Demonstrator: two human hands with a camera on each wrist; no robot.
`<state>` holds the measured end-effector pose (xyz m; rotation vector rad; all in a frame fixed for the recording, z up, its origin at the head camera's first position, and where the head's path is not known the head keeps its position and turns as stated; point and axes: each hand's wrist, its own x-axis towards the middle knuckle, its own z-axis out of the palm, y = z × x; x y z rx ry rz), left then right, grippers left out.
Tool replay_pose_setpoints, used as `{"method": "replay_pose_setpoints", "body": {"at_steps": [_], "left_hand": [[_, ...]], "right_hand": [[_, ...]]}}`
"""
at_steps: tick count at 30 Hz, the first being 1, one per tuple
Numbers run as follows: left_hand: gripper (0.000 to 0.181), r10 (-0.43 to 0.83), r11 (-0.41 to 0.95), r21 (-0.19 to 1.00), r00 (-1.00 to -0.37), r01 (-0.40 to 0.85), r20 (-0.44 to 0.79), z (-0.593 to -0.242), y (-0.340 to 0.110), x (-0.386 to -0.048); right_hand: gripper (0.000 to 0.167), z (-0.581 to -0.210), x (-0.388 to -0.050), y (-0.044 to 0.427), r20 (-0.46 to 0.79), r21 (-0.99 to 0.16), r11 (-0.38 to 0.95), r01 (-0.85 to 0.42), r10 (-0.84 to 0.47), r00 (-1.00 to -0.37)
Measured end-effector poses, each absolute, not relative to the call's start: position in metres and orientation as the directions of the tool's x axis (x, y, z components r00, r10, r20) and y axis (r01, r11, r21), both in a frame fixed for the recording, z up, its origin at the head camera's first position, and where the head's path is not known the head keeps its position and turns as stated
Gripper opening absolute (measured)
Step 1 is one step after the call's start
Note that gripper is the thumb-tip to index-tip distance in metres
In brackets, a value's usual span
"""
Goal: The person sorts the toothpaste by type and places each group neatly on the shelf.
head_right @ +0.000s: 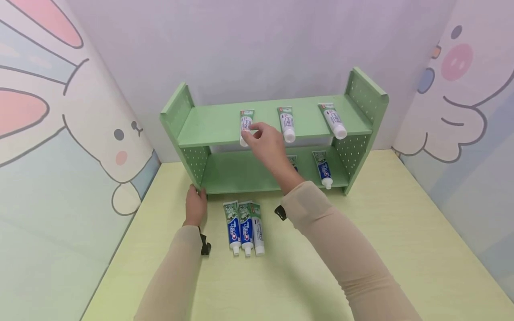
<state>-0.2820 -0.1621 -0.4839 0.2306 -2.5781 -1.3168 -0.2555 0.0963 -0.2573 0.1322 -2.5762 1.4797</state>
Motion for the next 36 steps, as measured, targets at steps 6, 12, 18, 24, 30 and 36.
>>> {"method": "replay_pose_setpoints", "body": {"at_steps": [6, 12, 18, 24, 30, 36], "left_hand": [[0.040, -0.241, 0.586, 0.810, -0.962, -0.039, 0.128, -0.483, -0.162, -0.282], [0.039, -0.242, 0.588, 0.808, -0.962, -0.041, 0.127, -0.483, -0.162, -0.282], [0.039, -0.243, 0.587, 0.808, -0.962, -0.043, 0.126, -0.483, -0.161, -0.282], [0.039, -0.247, 0.591, 0.805, -0.962, -0.052, 0.120, -0.483, -0.161, -0.282], [0.039, -0.249, 0.598, 0.800, -0.959, -0.044, 0.134, -0.485, -0.161, -0.284], [0.040, -0.254, 0.594, 0.803, -0.959, -0.051, 0.126, -0.485, -0.161, -0.284]], "right_hand": [[0.042, -0.263, -0.247, 0.099, 0.151, -0.851, 0.507, -0.140, -0.020, -0.988], [0.043, -0.265, -0.240, 0.100, 0.126, -0.859, 0.498, -0.117, -0.016, -0.992], [0.043, -0.271, -0.236, 0.104, 0.130, -0.852, 0.509, -0.124, -0.023, -0.991], [0.040, -0.282, -0.231, 0.108, 0.130, -0.832, 0.539, -0.134, -0.046, -0.990], [0.040, -0.293, -0.228, 0.110, 0.137, -0.813, 0.564, -0.144, -0.056, -0.989], [0.039, -0.300, -0.224, 0.111, 0.085, -0.822, 0.559, -0.108, -0.066, -0.994]]}}
